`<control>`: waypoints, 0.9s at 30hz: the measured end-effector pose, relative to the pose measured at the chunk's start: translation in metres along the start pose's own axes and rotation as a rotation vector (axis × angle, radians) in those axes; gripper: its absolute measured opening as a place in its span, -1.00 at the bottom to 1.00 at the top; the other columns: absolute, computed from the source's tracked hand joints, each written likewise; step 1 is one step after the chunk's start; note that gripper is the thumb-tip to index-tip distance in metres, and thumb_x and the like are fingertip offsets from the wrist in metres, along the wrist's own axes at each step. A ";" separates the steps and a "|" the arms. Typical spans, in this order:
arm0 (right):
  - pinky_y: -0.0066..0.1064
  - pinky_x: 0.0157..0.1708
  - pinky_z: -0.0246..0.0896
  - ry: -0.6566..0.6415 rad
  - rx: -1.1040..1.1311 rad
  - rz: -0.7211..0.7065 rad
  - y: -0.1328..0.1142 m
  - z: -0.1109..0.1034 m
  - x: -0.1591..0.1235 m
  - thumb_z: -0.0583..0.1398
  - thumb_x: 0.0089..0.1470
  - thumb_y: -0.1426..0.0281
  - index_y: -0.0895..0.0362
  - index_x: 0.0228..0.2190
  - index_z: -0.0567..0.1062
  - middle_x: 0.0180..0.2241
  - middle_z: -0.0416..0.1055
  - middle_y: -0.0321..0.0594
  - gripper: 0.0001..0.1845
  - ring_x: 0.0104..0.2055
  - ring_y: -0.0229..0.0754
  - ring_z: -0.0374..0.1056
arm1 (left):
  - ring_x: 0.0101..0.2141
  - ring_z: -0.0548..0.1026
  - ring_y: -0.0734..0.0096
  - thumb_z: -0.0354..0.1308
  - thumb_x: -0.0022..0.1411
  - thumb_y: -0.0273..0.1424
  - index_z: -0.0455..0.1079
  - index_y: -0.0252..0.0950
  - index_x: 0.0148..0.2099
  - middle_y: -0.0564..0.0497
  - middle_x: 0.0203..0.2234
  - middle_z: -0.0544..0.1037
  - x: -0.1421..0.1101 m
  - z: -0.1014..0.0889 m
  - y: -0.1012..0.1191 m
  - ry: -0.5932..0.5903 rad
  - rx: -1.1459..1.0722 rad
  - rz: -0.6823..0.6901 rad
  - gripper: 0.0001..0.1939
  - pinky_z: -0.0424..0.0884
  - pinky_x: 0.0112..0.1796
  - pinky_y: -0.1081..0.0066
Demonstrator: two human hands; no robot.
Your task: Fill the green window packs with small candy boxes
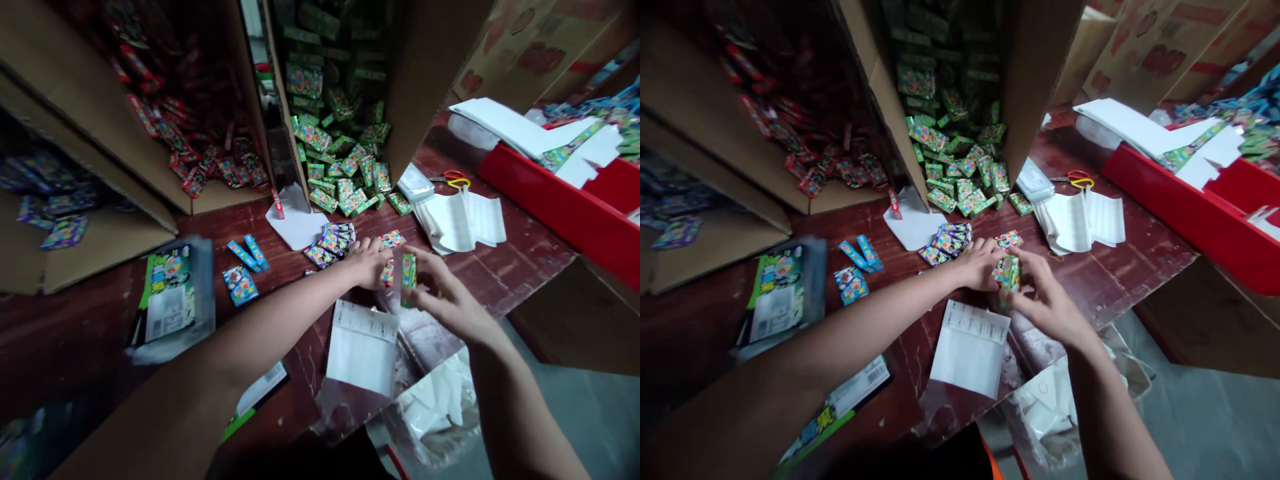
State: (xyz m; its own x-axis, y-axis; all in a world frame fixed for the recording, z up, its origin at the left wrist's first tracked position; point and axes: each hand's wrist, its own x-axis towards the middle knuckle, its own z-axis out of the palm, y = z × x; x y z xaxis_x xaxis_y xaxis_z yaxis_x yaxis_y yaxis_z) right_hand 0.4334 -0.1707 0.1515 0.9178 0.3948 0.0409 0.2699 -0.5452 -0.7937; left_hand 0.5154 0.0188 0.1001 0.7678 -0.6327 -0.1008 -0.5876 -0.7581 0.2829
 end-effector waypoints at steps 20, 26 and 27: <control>-0.02 0.01 0.44 -0.416 -0.259 -0.153 -0.003 0.105 -0.092 0.27 0.08 -0.05 -0.07 0.41 -0.24 0.34 0.07 -0.01 0.13 0.26 0.17 0.25 | 0.11 0.25 -0.08 0.32 -0.01 -0.10 0.21 -0.31 0.18 -0.17 0.09 0.33 -0.160 -0.039 0.008 0.279 -0.020 -0.292 -0.24 0.18 0.10 0.03; -0.03 0.02 0.38 -0.477 -0.296 -0.255 -0.006 0.104 -0.087 0.25 0.14 0.14 0.01 0.41 -0.15 0.24 0.25 -0.02 0.01 0.14 0.12 0.29 | 0.03 0.33 0.00 0.29 0.07 -0.19 0.29 -0.26 0.14 -0.13 0.03 0.44 -0.254 0.014 0.057 0.016 -0.108 -0.230 -0.39 0.18 0.09 0.07; -0.01 0.03 0.36 -0.468 -0.316 -0.288 -0.007 0.105 -0.087 0.25 0.13 0.14 0.05 0.42 -0.13 0.21 0.28 -0.01 0.01 0.11 0.13 0.28 | 0.04 0.33 0.00 0.28 0.09 -0.18 0.29 -0.26 0.16 -0.14 0.04 0.44 -0.260 0.023 0.063 -0.001 -0.117 -0.234 -0.39 0.17 0.10 0.07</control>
State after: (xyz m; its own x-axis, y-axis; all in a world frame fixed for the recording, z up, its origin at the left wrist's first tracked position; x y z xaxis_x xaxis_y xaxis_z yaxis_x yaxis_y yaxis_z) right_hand 0.3209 -0.1236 0.0901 0.5904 0.8008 -0.1010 0.6255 -0.5330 -0.5698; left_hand 0.2730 0.1315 0.1224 0.8790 -0.4427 -0.1770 -0.3606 -0.8602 0.3605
